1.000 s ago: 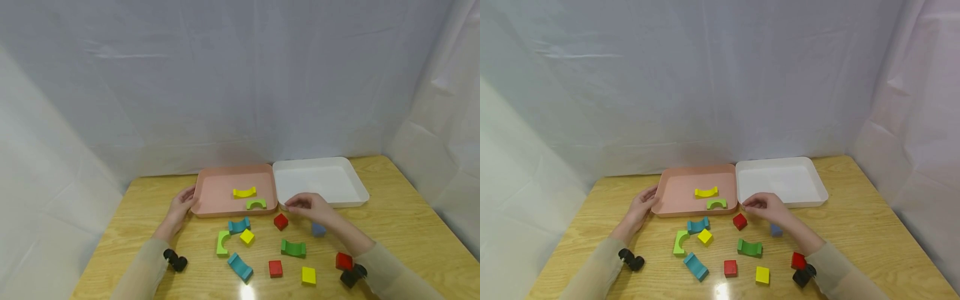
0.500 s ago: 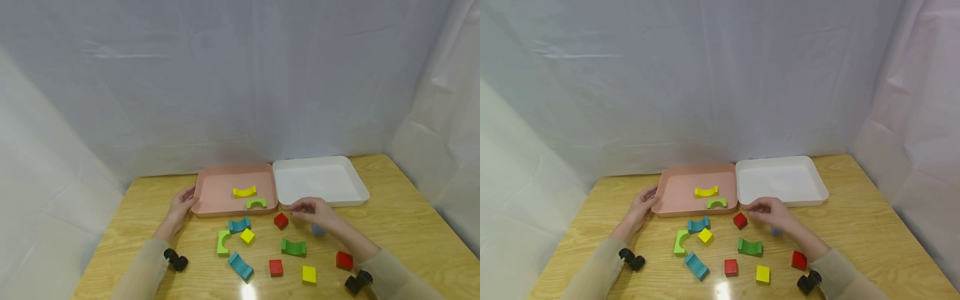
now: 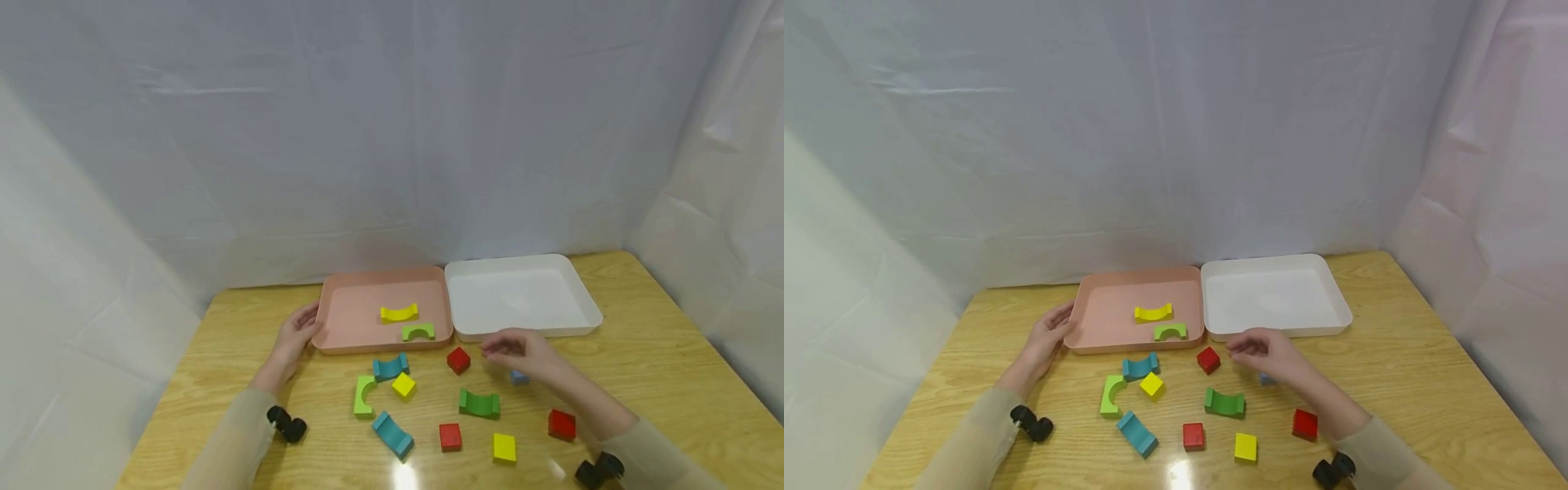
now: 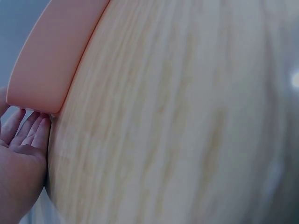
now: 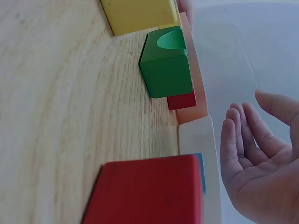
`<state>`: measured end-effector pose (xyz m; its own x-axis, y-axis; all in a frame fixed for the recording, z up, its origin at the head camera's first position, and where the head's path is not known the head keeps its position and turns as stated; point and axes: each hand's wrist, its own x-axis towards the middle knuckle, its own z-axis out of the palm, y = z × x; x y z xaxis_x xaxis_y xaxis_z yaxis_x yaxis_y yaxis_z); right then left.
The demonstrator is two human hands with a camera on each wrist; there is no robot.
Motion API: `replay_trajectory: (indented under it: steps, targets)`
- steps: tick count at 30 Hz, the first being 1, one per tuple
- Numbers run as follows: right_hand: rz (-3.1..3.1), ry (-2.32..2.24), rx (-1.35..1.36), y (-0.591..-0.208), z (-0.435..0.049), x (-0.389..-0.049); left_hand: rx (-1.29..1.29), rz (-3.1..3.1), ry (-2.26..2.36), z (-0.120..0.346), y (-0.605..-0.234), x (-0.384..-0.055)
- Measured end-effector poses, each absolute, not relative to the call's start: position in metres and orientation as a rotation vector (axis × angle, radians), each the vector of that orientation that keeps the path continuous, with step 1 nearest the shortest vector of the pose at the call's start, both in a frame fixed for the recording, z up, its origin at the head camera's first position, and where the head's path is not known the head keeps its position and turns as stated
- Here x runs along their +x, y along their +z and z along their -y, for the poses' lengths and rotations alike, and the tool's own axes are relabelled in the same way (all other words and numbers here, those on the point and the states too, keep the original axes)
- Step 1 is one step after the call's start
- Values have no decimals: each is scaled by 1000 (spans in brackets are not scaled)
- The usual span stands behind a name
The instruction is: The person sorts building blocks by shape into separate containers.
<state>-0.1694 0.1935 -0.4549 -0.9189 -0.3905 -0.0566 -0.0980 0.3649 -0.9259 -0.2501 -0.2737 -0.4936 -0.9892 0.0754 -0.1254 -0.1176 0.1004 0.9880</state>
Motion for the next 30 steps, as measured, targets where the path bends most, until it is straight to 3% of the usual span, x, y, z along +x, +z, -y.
replay_trajectory:
  steps: [30]
  targets:
    - [-2266,-1550,-542,-465,-209,-142,-41,-2213,2030,273,-495,-251]
